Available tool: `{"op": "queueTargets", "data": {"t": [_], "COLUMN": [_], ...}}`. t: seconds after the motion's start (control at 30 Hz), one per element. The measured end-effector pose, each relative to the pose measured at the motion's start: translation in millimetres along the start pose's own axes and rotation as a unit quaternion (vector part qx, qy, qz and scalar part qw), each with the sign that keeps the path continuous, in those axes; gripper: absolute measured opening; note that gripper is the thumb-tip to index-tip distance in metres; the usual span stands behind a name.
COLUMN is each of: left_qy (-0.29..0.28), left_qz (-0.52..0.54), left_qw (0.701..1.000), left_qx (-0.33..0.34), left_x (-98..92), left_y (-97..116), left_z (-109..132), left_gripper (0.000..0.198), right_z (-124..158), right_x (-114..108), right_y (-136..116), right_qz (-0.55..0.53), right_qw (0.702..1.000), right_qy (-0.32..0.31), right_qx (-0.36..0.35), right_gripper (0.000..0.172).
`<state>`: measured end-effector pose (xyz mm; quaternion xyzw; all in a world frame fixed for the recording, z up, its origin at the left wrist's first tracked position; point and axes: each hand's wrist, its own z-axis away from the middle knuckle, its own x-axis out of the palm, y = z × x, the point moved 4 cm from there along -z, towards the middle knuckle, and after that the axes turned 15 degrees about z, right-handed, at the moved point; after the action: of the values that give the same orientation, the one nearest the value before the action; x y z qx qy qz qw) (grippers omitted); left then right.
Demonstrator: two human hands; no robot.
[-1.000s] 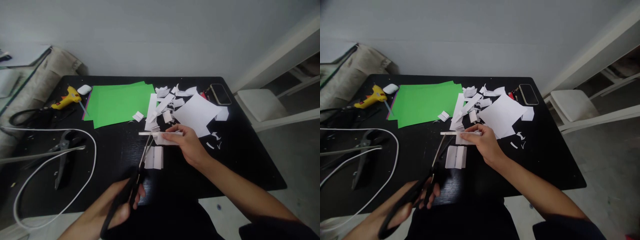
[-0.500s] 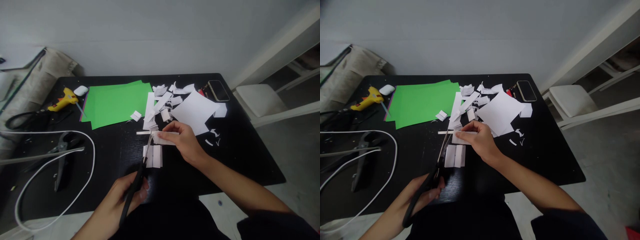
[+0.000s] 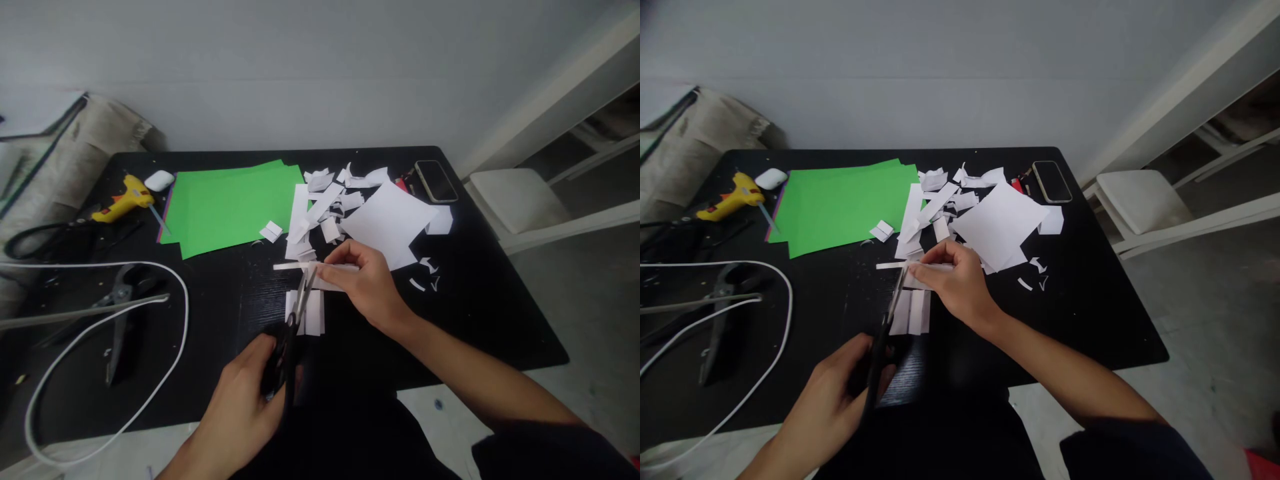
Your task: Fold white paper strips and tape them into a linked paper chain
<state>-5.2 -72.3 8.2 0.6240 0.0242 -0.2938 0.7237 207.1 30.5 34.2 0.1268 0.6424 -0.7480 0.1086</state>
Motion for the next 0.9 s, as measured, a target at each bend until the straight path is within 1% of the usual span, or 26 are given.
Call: {"op": "queueTargets", "data": {"t": [0.13, 0.27, 0.4, 0.53, 0.67, 0.9], "left_qy": [0.051, 0.076, 0.078, 0.077, 0.084, 0.081], "left_qz": [-0.064, -0.102, -0.108, -0.097, -0.095, -0.089], "left_qw": [0.996, 0.989, 0.987, 0.988, 0.987, 0.988], "left_qx": [0.044, 0.077, 0.091, 0.095, 0.095, 0.092], "left_x": [1.7, 1.6, -0.1, -0.7, -0.6, -1.4], "left_y": [0.6, -1.4, -3.3, -4.8, -6.4, -7.8], "left_z": [-0.1, 0.2, -0.5, -0.8, -0.2, -1.4], "left_gripper": [0.024, 0.018, 0.014, 0.013, 0.014, 0.015], "right_z": [0.9, 1.7, 1.8, 1.6, 1.8, 4.0], "right_x": [1.6, 4.1, 3.4, 2.7, 2.7, 0.6], "right_y": [0.0, 1.9, 2.3, 2.9, 2.9, -1.3], "right_qz": [0.0, -0.033, -0.042, -0.049, -0.051, -0.029], "right_qw": [1.0, 0.999, 0.999, 0.998, 0.998, 0.999], "right_qy": [0.004, -0.008, -0.018, -0.023, -0.02, -0.011], "right_qx": [-0.004, 0.012, 0.016, 0.022, 0.023, 0.015], "right_gripper": [0.018, 0.012, 0.009, 0.011, 0.01, 0.011]}}
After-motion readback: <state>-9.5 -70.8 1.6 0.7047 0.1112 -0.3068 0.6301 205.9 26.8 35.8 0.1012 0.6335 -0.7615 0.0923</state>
